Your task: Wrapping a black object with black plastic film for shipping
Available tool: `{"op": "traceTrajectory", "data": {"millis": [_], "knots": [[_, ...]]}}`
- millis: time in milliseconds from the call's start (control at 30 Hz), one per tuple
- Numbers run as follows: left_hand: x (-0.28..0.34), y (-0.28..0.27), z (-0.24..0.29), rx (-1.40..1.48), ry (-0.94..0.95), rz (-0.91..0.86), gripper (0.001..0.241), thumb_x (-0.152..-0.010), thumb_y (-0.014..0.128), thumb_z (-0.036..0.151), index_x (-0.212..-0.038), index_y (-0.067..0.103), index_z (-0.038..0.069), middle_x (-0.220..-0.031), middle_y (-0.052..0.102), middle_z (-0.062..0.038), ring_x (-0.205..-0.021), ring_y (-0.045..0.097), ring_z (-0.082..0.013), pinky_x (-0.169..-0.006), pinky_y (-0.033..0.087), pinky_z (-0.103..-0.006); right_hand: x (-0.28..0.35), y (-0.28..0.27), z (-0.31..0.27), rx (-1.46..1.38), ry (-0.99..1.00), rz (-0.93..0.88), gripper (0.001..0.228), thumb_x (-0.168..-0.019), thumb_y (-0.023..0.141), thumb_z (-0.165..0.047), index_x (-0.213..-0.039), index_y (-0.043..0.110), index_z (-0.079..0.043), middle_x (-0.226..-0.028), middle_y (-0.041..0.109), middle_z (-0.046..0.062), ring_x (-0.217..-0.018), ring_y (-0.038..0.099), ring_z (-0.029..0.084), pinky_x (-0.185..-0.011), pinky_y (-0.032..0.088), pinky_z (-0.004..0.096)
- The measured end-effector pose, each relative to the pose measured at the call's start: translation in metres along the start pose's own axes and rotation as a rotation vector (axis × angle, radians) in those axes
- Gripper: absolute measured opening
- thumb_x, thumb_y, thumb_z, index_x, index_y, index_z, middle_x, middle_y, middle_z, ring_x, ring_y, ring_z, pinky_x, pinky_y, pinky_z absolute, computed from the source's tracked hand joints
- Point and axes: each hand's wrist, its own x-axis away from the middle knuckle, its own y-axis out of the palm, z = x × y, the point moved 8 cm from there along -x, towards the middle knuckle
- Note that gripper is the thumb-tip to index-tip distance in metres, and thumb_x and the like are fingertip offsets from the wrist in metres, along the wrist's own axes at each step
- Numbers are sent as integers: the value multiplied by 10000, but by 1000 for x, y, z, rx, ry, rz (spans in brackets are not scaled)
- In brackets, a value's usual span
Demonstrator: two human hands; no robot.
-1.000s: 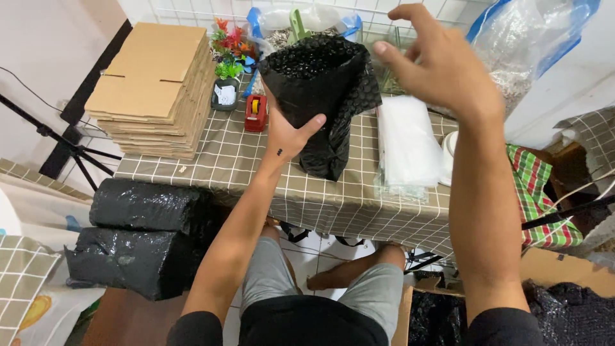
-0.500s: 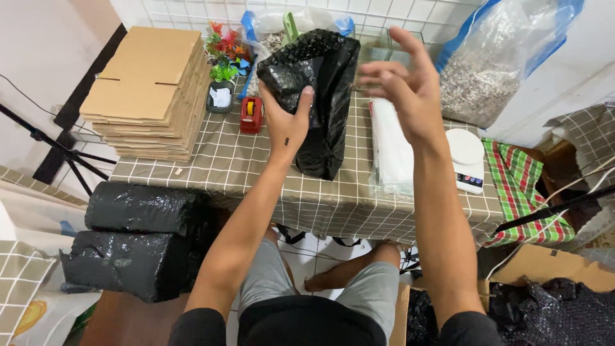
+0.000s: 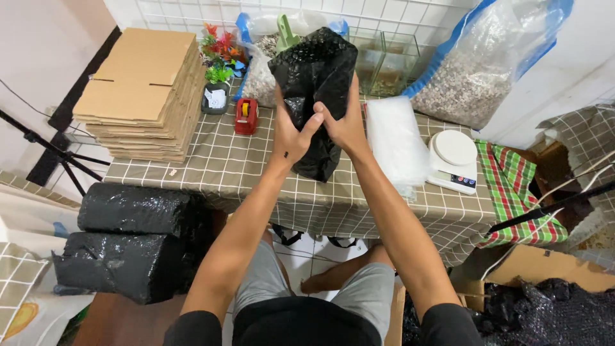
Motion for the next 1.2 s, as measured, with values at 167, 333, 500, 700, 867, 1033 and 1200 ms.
{"op": "traceTrajectory", "data": {"millis": [167, 333, 500, 700, 867, 1033, 1200], "knots": [[2, -7, 3, 51, -26, -51, 1073, -979, 738, 482, -1678, 4, 130, -1714, 93, -203, -1581, 108, -388, -1292, 101, -572, -12, -10, 46, -353, 20, -15, 779, -939, 577, -224, -1647, 258, -152, -1565, 417, 155, -1441, 394, 291, -1227, 286, 498], [0, -18, -42, 163, -99, -32, 990, -859, 801, 206, -1651, 209, 158, -1624, 358, -134, -1517, 324, -270, -1274, 209, -499, -24, -15, 63, -248, 238, 36, 419, -664, 793, -23, -1055, 724, -155, -840, 642, -41, -781, 627, 109, -665, 513, 250], [-16, -15, -41, 137, -139, -205, 965, -797, 939, 317, -1552, 367, 131, -1441, 520, -190, -1374, 503, -345, -1151, 386, -545, -27, -15, 80, -287, 289, 60, 291, -699, 896, -10, -929, 776, -143, -808, 721, -21, -765, 644, 63, -707, 511, 212], [-28, -5, -74, 133, -165, -232, 582, -906, 836, 181, -1389, 533, 65, -1245, 657, -186, -1214, 621, -407, -976, 544, -595, -38, -7, 75, -276, 341, 76, 256, -723, 931, -32, -915, 821, -160, -749, 745, -5, -689, 696, 79, -655, 523, 216], [-31, -19, -59, 128, -230, 25, 259, -814, 869, 113, -1047, 766, 60, -901, 752, -110, -854, 705, -188, -679, 572, -388, -39, -11, 77, -170, 368, 147, 182, -685, 853, 13, -724, 757, -136, -595, 629, -22, -563, 605, 77, -548, 420, 171], [-41, -19, -4, 2, -144, 20, 429, -671, 943, 110, -1048, 740, 138, -863, 721, -73, -859, 665, -141, -745, 557, -333, -44, -14, 44, -4, 193, 168, 212, -647, 815, 27, -786, 769, -126, -629, 620, 6, -677, 628, 96, -591, 443, 216], [-42, -16, 18, -195, -14, 36, 306, -667, 884, 91, -922, 753, 199, -1028, 785, -9, -1001, 744, -233, -905, 543, -345, -53, -17, -30, 390, 27, 132, 258, -609, 807, -8, -838, 753, -114, -696, 640, 147, -731, 701, 393, -696, 559, 400]]}}
